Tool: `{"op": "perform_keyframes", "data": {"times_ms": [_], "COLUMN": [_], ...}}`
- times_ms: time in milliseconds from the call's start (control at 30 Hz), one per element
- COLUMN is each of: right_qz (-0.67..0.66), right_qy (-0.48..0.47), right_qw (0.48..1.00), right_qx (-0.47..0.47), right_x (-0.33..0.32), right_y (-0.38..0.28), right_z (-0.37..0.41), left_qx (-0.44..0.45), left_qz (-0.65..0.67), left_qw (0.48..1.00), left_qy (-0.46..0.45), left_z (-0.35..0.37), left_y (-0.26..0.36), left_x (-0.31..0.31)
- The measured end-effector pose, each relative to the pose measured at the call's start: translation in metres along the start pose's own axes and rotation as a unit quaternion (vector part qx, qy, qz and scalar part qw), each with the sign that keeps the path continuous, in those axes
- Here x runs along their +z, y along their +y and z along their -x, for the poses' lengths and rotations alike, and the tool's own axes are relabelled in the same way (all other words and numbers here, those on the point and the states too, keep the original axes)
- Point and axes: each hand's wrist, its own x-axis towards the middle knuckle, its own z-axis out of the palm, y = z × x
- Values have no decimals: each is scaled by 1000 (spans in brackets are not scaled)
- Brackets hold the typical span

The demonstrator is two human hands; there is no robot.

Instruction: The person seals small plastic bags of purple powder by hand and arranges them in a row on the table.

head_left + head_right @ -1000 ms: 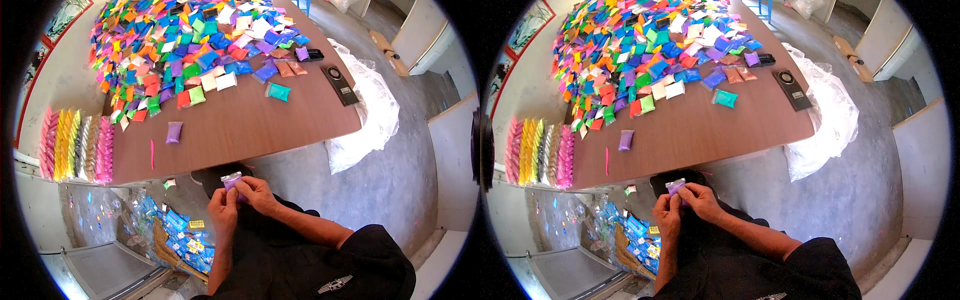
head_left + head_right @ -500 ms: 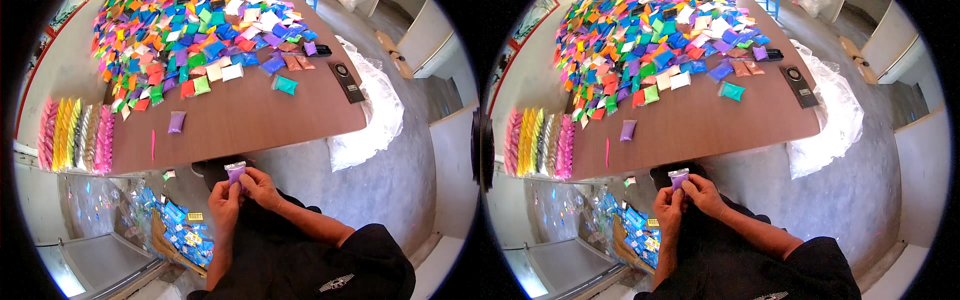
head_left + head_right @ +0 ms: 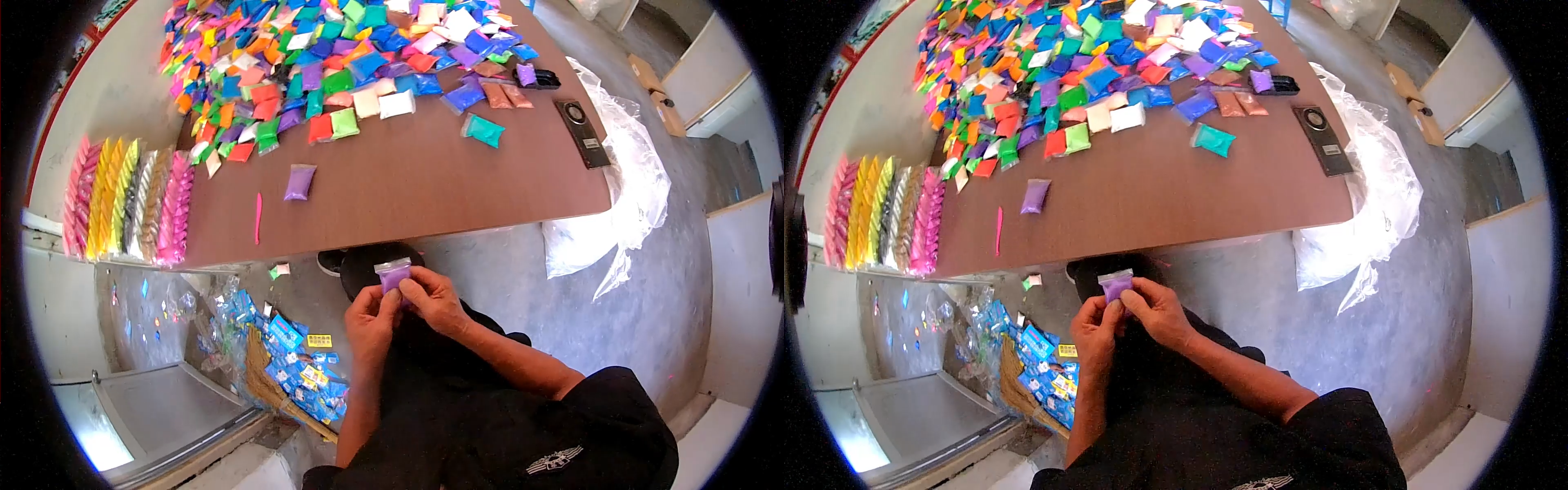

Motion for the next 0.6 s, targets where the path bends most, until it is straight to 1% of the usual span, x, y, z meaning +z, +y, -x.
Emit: {"op": "perform_keyframes", "data": {"times_ms": [67, 100, 167, 200, 233, 267, 367, 433, 533, 567, 600], "right_qz": [18, 24, 6, -10, -21, -22, -12, 57, 74, 74, 62], "right_qy": [21, 26, 19, 19, 22, 18, 6, -7, -19, -20, -16], "right_qw": [1000, 999, 999, 999, 999, 999, 999, 998, 997, 997, 998], "right_qx": [8, 3, 26, 45, 27, 28, 37, -25, -22, -24, -1], "right_x": [4, 3, -1, -2, -1, -1, -2, -2, -2, -2, -2], "right_y": [-7, -4, -2, -1, -1, 0, -2, -2, -7, -8, -9], "right_z": [1, 0, 0, -1, -1, -1, -1, 0, -1, 0, 0], "left_qx": [35, 34, 64, 64, 42, 19, 19, 20, 18, 32, 47], "left_qz": [6, 5, -26, -28, -22, -17, -22, -13, 5, -3, -11], "left_qw": [999, 999, 998, 998, 999, 999, 1000, 1000, 1000, 999, 999], "left_qy": [4, 11, 1, 7, -6, -20, -8, 4, 10, 5, 0], "left_z": [0, 0, 0, 0, 0, 0, -1, -1, -6, -6, -6], "left_y": [-1, -2, -4, -5, -4, -3, 2, 2, -4, -5, -5], "left_x": [1, 1, 1, -1, -2, -3, -2, -1, -3, -5, -7]}}
